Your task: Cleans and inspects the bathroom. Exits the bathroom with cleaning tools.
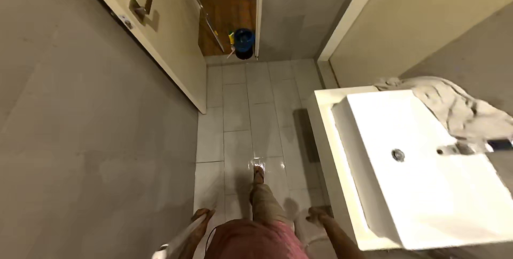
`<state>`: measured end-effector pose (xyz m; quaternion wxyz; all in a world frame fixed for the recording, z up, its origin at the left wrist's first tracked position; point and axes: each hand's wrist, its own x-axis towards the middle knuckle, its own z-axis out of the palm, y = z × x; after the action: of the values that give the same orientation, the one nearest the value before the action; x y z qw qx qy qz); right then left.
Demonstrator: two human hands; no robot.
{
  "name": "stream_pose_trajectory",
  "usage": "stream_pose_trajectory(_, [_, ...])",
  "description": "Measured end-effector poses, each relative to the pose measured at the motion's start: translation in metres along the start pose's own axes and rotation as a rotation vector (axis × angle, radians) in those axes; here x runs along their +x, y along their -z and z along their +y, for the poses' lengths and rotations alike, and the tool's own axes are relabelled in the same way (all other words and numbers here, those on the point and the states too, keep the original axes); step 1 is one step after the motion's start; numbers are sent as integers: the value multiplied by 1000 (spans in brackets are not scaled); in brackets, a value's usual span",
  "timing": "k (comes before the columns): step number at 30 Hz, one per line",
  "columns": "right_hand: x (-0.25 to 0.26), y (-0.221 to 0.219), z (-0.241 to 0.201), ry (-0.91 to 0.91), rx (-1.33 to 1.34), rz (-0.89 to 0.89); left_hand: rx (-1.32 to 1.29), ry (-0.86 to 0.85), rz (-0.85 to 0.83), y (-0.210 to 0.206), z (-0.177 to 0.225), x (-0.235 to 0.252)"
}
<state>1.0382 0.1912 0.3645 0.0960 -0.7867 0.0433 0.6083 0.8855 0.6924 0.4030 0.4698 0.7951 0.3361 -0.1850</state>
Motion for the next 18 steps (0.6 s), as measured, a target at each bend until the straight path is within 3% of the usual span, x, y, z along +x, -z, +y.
stream_pose_trajectory(3, [25,93,-64,135,-76,-115,-16,-9,167,33,65,54])
stream_pose_trajectory(8, [44,302,-224,231,-15,283,-11,-49,352,82,183,152])
stream_pose_trajectory(12, [60,443,-345,418,131,437,-8,-39,393,109,259,262])
stream_pose_trajectory(15, [84,506,-403,491,200,474,17,-124,350,125,288,362])
stream_pose_trajectory(18, [110,543,-426,419,91,378,-40,-197,253,152,339,450])
